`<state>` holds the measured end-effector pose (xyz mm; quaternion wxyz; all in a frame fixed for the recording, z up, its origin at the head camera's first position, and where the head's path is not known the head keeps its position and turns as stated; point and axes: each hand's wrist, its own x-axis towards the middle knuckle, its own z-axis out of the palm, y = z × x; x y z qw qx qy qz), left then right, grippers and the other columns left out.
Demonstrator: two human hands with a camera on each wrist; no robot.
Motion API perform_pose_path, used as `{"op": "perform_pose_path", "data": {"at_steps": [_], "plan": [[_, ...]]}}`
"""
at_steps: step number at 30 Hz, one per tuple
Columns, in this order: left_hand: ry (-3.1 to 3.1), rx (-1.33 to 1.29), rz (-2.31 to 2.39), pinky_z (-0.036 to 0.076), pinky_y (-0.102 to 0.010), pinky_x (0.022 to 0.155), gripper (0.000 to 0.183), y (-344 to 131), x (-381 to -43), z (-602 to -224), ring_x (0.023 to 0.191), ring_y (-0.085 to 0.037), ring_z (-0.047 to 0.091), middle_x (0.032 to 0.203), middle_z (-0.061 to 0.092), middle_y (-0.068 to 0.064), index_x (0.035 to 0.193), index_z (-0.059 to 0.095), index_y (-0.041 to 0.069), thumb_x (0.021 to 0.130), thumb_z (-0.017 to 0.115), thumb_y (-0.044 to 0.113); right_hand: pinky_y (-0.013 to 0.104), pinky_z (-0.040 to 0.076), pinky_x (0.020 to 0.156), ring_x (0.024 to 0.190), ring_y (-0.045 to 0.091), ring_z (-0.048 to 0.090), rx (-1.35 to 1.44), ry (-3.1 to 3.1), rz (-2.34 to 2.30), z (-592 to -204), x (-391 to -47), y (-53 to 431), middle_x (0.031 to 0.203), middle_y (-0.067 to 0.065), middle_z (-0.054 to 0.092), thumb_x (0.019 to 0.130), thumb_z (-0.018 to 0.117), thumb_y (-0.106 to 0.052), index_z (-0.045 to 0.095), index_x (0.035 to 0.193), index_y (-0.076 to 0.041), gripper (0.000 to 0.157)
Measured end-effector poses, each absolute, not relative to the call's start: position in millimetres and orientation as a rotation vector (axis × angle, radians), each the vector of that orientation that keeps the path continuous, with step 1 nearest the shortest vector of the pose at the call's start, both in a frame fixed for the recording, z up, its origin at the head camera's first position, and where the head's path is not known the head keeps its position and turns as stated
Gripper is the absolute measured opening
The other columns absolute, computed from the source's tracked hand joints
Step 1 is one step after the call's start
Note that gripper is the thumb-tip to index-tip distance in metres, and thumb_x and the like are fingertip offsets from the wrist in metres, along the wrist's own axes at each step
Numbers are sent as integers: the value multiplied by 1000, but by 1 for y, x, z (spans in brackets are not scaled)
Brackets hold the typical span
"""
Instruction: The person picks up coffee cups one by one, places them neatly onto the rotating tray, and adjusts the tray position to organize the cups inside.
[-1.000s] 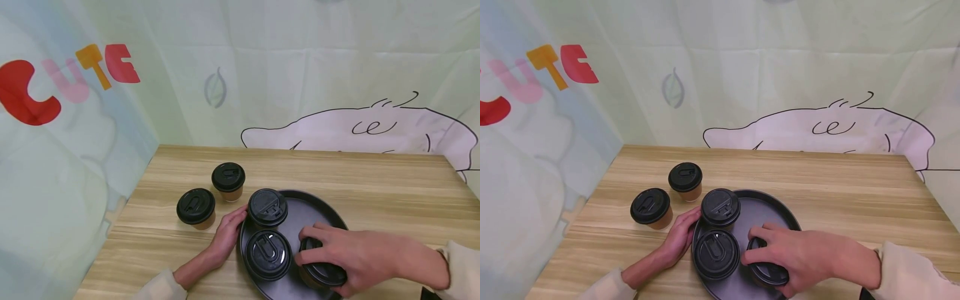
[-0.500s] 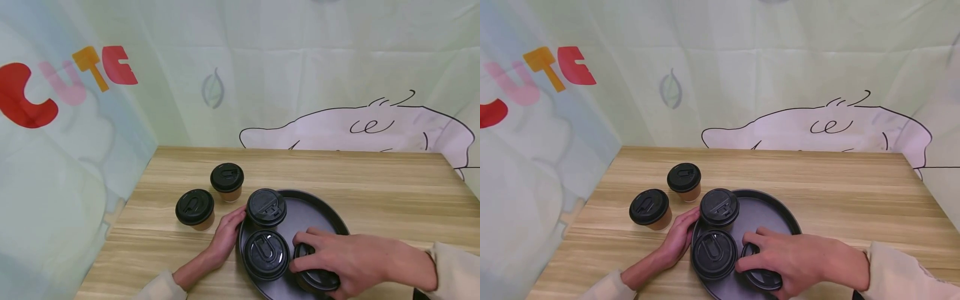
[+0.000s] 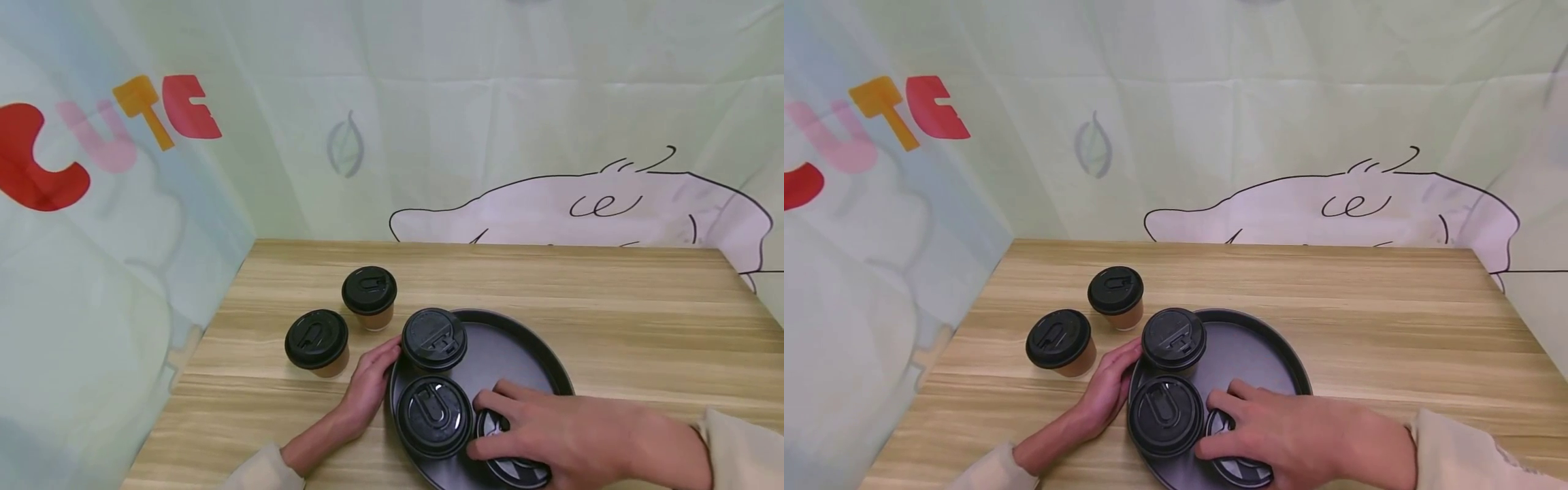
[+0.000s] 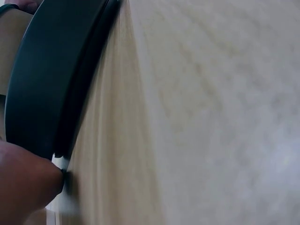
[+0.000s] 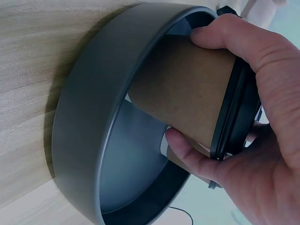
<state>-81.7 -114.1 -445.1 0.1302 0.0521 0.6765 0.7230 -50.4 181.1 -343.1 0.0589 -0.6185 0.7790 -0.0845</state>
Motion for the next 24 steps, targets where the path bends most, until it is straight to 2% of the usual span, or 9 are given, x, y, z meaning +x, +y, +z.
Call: {"op": "perform_pose_path", "data": {"at_steps": [5,8,12,15,17,20,24], "plan": [[1928,117,2123,18,-50,125,54,-113,-80,-443,154,-38,23,163,31,-28,153,35,-15,110,38,19,31,55,89,115,17,48,-1872,2368,-208,-344,-49,181,136,-2,44,74,88,-50,51,143,-41,79],[1909,102,2137,17,-48,125,53,-112,-79,-441,154,-38,22,163,31,-28,153,34,-15,110,38,15,36,56,89,119,21,51,-1852,2363,-179,-341,-48,182,142,0,44,78,85,-54,48,146,-44,78],[1885,94,2147,17,-48,125,53,-112,-79,-441,154,-38,21,163,30,-28,153,34,-15,110,37,15,39,58,86,124,25,51,-1770,2361,-175,-332,-48,186,150,0,41,90,68,-67,39,151,-51,70],[1867,100,2152,17,-47,125,53,-113,-80,-442,154,-38,20,164,29,-28,154,32,-15,110,37,15,39,58,87,127,22,48,-1725,2401,-224,-322,-49,192,153,-5,38,90,57,-76,36,153,-53,70],[1861,105,2157,17,-47,125,53,-113,-80,-442,154,-38,20,164,28,-29,154,32,-15,110,37,15,41,58,89,128,21,48,-1760,2449,-251,-316,-52,196,153,-5,38,89,57,-78,38,154,-48,74],[1863,114,2162,17,-48,125,53,-113,-80,-443,154,-38,21,163,29,-29,153,33,-16,110,38,15,42,57,92,129,17,49,-1794,2531,-315,-308,-60,201,153,-4,40,86,64,-76,42,153,-41,79],[1890,134,2149,17,-48,125,52,-113,-81,-443,154,-38,23,162,32,-28,153,35,-15,110,37,16,43,56,95,129,15,51,-1716,2607,-466,-303,-82,211,152,-4,43,87,74,-64,45,153,-35,78]]}}
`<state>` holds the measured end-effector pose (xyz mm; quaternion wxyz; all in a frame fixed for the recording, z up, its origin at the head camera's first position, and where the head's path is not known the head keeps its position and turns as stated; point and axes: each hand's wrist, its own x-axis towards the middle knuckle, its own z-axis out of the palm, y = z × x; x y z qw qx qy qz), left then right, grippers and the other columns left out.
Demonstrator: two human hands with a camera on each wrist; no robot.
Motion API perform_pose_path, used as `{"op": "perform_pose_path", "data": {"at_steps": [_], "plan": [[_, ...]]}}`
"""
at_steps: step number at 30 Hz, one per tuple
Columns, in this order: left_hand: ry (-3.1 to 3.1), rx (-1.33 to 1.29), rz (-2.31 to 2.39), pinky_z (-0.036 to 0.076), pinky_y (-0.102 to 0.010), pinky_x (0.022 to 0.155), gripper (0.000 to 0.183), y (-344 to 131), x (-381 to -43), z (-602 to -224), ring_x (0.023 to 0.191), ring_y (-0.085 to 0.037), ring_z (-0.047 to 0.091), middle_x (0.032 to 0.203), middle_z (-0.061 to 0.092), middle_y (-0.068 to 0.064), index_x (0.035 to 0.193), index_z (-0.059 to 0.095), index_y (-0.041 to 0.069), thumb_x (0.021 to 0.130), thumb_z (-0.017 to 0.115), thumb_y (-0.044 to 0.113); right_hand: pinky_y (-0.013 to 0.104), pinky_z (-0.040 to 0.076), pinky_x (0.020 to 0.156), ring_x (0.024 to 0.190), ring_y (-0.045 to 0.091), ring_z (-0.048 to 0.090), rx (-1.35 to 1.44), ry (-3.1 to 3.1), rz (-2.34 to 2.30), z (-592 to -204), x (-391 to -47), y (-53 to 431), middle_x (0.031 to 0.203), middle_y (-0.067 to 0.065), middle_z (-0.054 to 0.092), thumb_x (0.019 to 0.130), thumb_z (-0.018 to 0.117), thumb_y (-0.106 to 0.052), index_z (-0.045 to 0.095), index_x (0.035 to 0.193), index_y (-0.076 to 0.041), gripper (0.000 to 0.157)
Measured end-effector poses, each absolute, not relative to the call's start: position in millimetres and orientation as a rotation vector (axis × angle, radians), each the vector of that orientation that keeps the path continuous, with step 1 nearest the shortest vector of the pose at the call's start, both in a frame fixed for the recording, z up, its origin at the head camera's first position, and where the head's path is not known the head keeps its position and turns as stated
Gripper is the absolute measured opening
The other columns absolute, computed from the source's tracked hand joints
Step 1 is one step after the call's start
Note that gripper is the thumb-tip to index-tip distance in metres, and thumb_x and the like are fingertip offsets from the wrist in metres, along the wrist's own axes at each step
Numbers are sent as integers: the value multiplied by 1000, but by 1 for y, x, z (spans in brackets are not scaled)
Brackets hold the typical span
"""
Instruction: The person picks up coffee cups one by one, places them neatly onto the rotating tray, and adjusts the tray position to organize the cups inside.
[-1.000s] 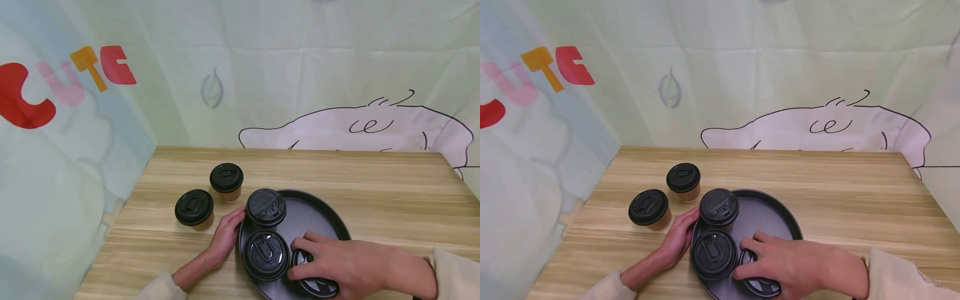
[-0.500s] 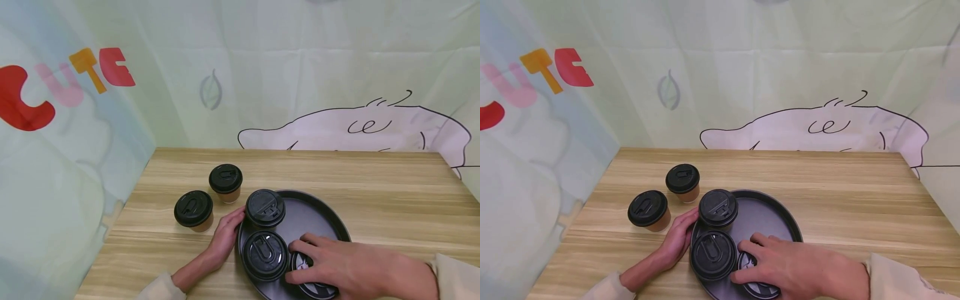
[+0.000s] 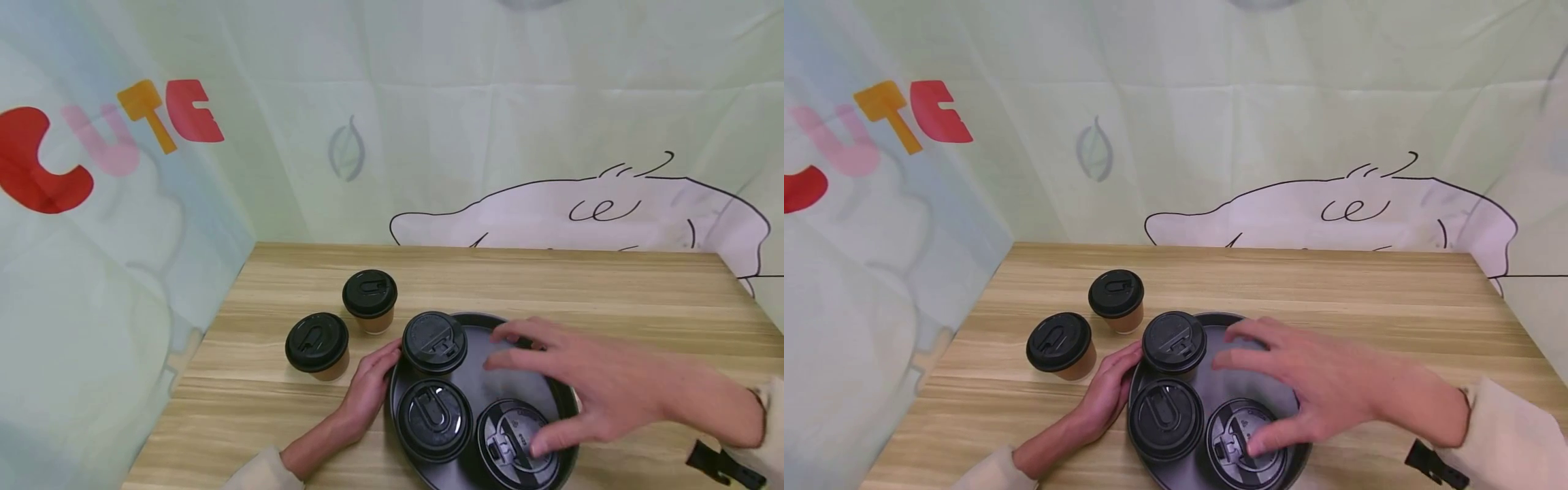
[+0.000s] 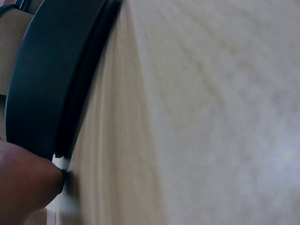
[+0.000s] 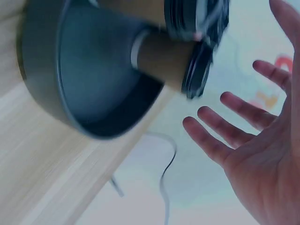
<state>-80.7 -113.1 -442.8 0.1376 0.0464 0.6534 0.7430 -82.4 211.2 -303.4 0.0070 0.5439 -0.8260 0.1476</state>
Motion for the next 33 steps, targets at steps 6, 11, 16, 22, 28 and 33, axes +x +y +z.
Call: {"op": "perform_pose_path", "data": {"at_steps": [6,11,16,22,28,33], "plan": [[1911,146,2140,18,-48,125,52,-114,-81,-444,153,-38,24,162,33,-28,153,36,-15,111,36,16,49,53,102,131,15,52,1493,-2800,614,-321,-133,222,147,-9,49,97,70,-51,48,151,-30,62],[1916,135,2143,17,-48,125,53,-115,-80,-443,154,-38,24,162,33,-28,152,36,-15,110,37,16,53,50,105,131,26,56,1413,-2956,780,-357,-167,218,150,1,53,103,62,-47,49,153,-16,60],[1908,128,2149,17,-48,126,52,-114,-80,-444,153,-37,25,162,34,-27,152,37,-15,110,38,16,56,50,105,130,33,58,1473,-2976,1015,-389,-189,205,154,11,51,108,57,-34,46,155,-8,55],[1884,132,2161,17,-48,126,52,-112,-79,-445,153,-38,24,162,33,-28,152,36,-15,110,38,15,55,35,119,145,31,44,1639,-2920,1111,-399,-196,187,155,9,51,112,48,-22,48,155,-8,45],[1894,136,2164,17,-47,126,52,-112,-80,-443,154,-38,23,162,32,-28,153,35,-15,110,37,15,49,33,121,145,30,44,1705,-2898,1116,-399,-199,172,155,10,51,112,40,-12,46,156,-8,45],[1872,135,2178,16,-47,126,52,-112,-79,-443,154,-38,23,162,31,-29,152,34,-16,110,38,14,51,34,120,144,32,45,1676,-2920,1098,-402,-201,172,154,13,52,110,39,-3,48,154,-4,45]]}}
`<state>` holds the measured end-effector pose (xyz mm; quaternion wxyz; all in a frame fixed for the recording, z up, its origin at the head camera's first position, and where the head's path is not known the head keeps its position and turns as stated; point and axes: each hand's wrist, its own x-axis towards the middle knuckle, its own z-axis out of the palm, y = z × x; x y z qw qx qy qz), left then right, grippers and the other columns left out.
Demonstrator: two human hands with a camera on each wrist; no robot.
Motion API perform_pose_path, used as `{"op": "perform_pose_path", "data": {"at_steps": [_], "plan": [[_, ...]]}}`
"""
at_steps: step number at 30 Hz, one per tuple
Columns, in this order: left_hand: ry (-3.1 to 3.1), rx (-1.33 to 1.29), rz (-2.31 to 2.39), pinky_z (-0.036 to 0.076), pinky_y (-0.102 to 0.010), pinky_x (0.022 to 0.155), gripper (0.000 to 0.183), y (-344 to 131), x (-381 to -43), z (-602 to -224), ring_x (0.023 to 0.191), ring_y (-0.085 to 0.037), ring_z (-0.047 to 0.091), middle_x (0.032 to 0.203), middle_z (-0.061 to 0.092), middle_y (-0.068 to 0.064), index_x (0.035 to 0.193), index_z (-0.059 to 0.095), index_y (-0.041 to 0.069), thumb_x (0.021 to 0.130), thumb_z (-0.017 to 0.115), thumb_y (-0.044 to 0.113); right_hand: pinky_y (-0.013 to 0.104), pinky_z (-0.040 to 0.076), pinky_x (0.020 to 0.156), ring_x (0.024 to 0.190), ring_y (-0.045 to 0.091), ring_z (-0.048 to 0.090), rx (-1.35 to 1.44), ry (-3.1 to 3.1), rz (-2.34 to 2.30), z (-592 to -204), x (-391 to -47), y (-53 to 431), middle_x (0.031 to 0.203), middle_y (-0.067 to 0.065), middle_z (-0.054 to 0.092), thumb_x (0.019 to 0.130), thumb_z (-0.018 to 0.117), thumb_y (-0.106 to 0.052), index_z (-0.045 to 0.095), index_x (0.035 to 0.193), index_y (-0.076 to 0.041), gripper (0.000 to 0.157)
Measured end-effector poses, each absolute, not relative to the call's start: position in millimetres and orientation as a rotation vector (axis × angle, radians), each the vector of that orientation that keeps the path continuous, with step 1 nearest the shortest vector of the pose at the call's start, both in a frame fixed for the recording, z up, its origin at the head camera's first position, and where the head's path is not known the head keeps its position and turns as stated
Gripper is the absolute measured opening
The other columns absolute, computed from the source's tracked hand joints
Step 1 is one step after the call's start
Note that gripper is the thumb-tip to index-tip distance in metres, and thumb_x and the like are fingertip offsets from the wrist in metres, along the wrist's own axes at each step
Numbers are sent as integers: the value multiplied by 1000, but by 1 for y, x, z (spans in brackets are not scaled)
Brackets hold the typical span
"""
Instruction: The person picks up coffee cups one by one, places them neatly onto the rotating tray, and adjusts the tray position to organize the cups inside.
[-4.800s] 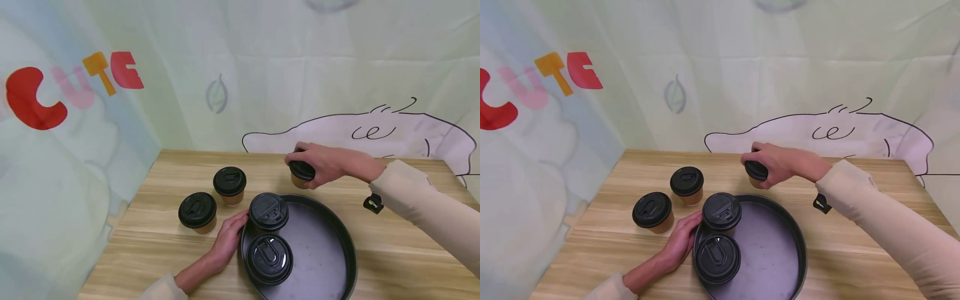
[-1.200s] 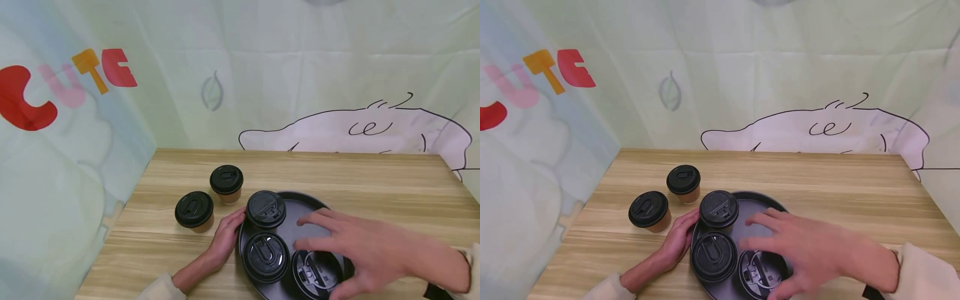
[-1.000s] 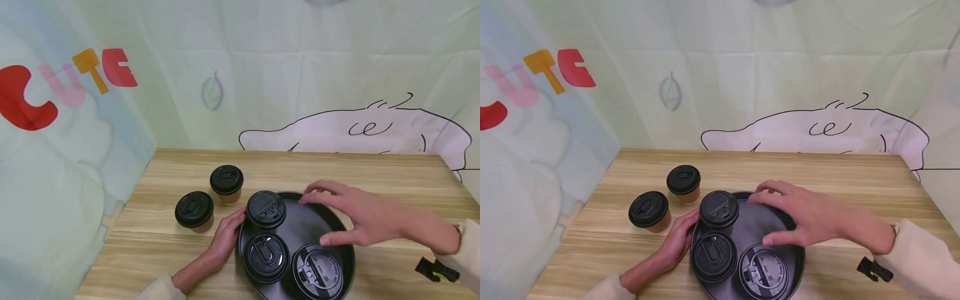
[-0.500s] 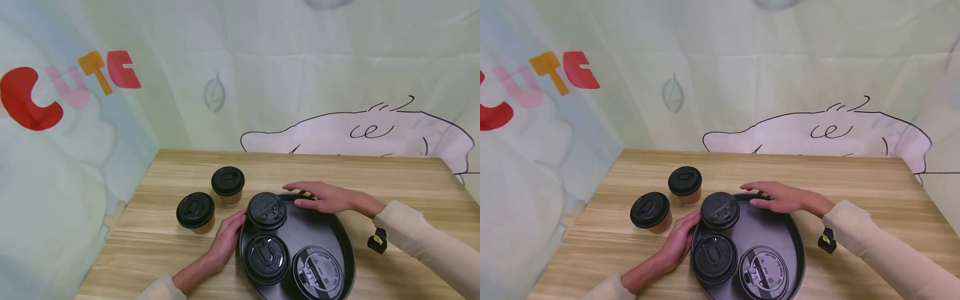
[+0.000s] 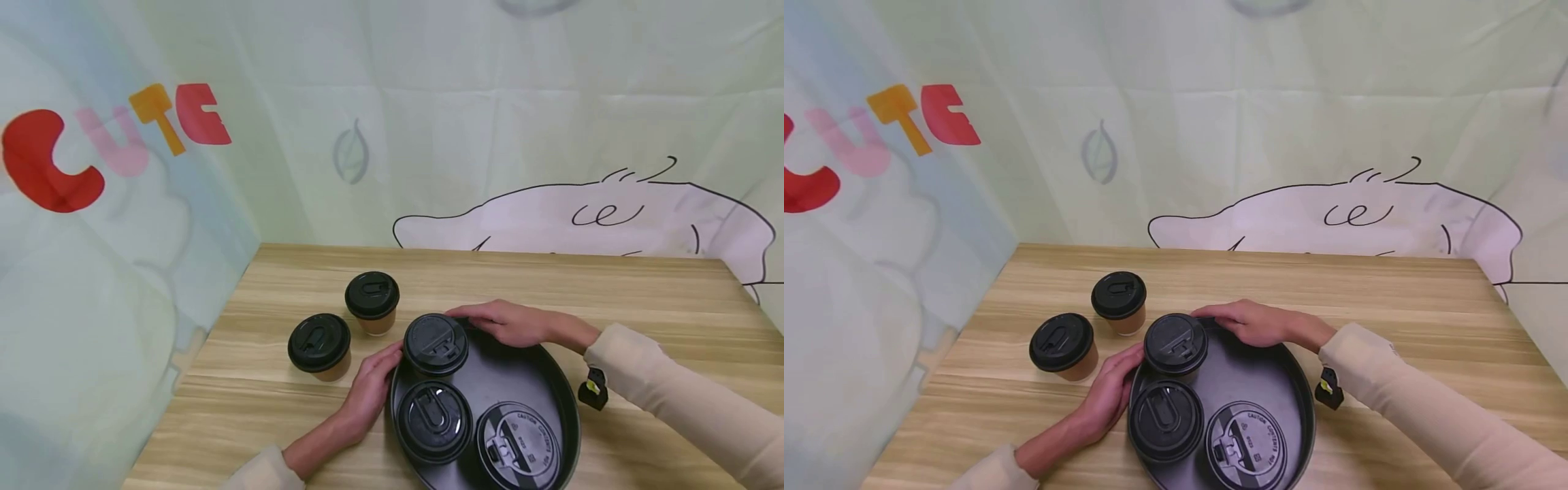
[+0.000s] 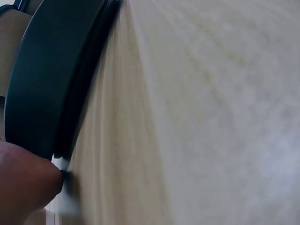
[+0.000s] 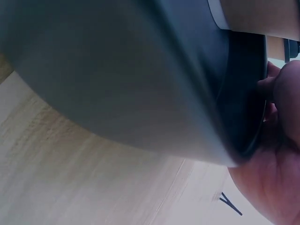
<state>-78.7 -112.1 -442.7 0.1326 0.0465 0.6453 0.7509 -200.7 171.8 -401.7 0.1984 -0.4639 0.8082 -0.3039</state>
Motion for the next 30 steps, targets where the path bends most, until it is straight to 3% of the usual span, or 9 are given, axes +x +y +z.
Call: {"op": "perform_pose_path", "data": {"at_steps": [9,20,30], "plan": [[1828,107,2198,16,-45,126,53,-113,-79,-443,155,-36,20,163,30,-28,154,34,-15,110,39,15,53,34,119,144,35,45,-1278,2278,-872,-403,-201,180,153,16,52,109,39,-1,48,153,-1,45],[1747,143,2231,25,-35,123,51,-113,-80,-447,154,-33,25,163,32,-25,154,37,-11,111,37,17,52,36,118,143,30,46,-1201,2355,-871,-405,-192,198,153,11,53,108,43,-1,48,154,-4,46],[1727,172,2237,34,-26,118,49,-114,-80,-448,151,-30,33,161,38,-23,154,40,-9,111,35,15,49,39,117,141,31,48,-1136,2485,-903,-411,-175,225,152,11,54,111,45,-11,48,155,-6,44]]}}
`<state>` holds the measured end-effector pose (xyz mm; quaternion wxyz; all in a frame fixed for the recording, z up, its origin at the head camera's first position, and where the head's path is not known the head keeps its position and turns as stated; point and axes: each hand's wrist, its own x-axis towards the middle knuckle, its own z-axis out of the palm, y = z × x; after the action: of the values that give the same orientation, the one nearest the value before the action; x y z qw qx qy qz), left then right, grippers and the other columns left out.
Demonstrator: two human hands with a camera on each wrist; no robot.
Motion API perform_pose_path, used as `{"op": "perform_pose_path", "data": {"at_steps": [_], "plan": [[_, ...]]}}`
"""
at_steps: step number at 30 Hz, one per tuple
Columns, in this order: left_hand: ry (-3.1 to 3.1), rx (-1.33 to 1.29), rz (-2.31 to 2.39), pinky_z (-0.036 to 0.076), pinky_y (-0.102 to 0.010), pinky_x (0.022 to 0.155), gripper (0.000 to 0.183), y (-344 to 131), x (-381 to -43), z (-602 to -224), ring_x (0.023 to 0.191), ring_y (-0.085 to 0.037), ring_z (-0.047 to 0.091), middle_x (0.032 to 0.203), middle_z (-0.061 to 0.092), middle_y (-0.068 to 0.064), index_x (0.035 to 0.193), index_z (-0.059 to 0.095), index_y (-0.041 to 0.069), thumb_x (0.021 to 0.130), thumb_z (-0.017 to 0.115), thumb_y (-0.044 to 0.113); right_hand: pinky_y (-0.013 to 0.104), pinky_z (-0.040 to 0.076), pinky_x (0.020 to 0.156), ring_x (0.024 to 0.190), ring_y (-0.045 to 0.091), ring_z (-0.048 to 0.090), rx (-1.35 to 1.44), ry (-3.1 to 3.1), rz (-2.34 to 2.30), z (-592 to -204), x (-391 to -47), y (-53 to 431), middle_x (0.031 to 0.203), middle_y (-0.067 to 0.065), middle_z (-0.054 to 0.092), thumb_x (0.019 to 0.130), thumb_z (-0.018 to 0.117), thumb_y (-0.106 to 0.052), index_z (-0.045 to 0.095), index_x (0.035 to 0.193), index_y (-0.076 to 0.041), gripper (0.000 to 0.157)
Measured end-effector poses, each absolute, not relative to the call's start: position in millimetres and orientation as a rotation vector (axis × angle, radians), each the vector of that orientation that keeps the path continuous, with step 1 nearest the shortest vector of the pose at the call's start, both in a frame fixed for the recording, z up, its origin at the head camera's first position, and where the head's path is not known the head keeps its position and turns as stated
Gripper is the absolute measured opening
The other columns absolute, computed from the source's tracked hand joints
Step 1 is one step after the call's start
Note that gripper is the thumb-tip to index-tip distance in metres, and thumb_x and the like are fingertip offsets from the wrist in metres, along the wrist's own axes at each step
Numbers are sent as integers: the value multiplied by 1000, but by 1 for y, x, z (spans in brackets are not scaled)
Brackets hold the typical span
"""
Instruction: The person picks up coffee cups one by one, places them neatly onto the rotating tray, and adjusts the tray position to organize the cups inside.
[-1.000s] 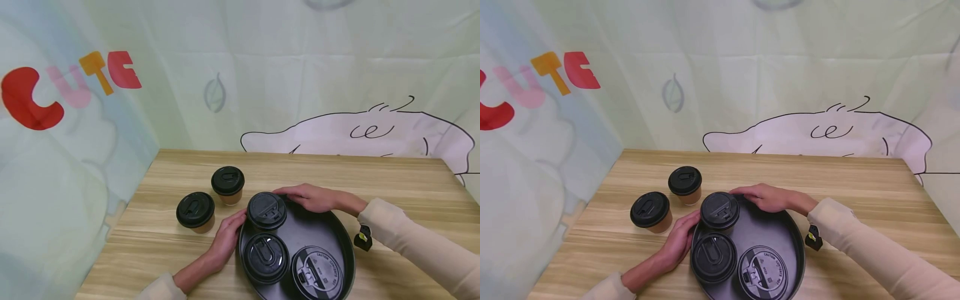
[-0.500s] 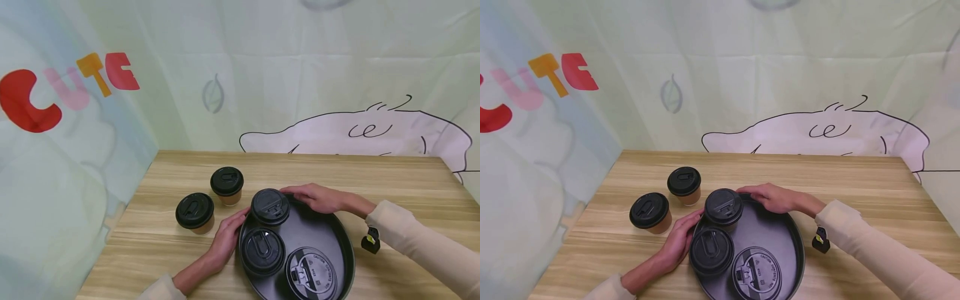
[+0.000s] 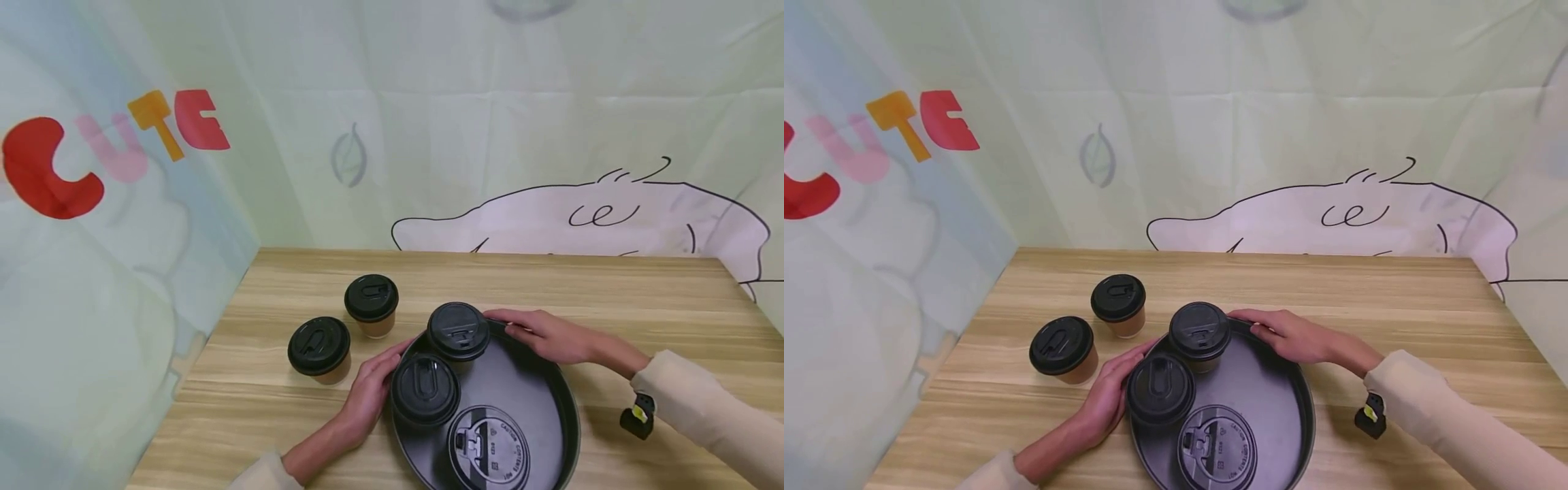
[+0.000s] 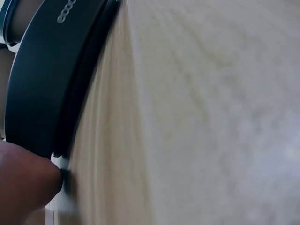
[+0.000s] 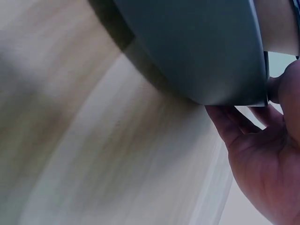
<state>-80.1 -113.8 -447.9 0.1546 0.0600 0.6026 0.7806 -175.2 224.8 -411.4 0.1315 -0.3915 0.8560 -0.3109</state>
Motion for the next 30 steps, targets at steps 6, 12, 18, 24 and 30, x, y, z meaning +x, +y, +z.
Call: {"op": "perform_pose_path", "data": {"at_steps": [6,12,18,24,30], "plan": [[1754,164,2244,29,-31,121,49,-112,-80,-448,151,-29,33,160,41,-22,153,42,-8,112,36,18,35,40,117,140,27,49,-1092,2528,-938,-414,-161,240,153,7,54,111,47,-15,46,156,-11,45],[1779,152,2240,23,-37,125,49,-112,-79,-447,152,-30,31,160,41,-22,153,41,-10,112,33,17,37,50,107,134,30,55,-1055,2524,-1001,-417,-149,254,153,11,53,111,48,-14,44,158,-12,47],[1813,139,2209,17,-44,126,50,-113,-80,-446,154,-33,27,162,37,-24,153,39,-11,112,32,16,36,56,97,126,32,61,-1008,2466,-1077,-415,-142,262,147,14,57,109,52,-14,45,156,-12,47],[1826,133,2211,18,-43,126,49,-113,-80,-446,153,-32,29,161,38,-23,152,41,-11,112,34,16,37,56,97,123,33,63,-962,2432,-1108,-415,-160,256,142,15,60,109,53,-17,50,152,-10,43],[1811,147,2221,18,-42,126,49,-112,-80,-446,153,-31,29,160,39,-23,152,41,-11,112,34,16,30,51,100,120,23,59,-981,2395,-1134,-419,-186,241,139,8,63,112,45,-17,55,148,-7,39]]}}
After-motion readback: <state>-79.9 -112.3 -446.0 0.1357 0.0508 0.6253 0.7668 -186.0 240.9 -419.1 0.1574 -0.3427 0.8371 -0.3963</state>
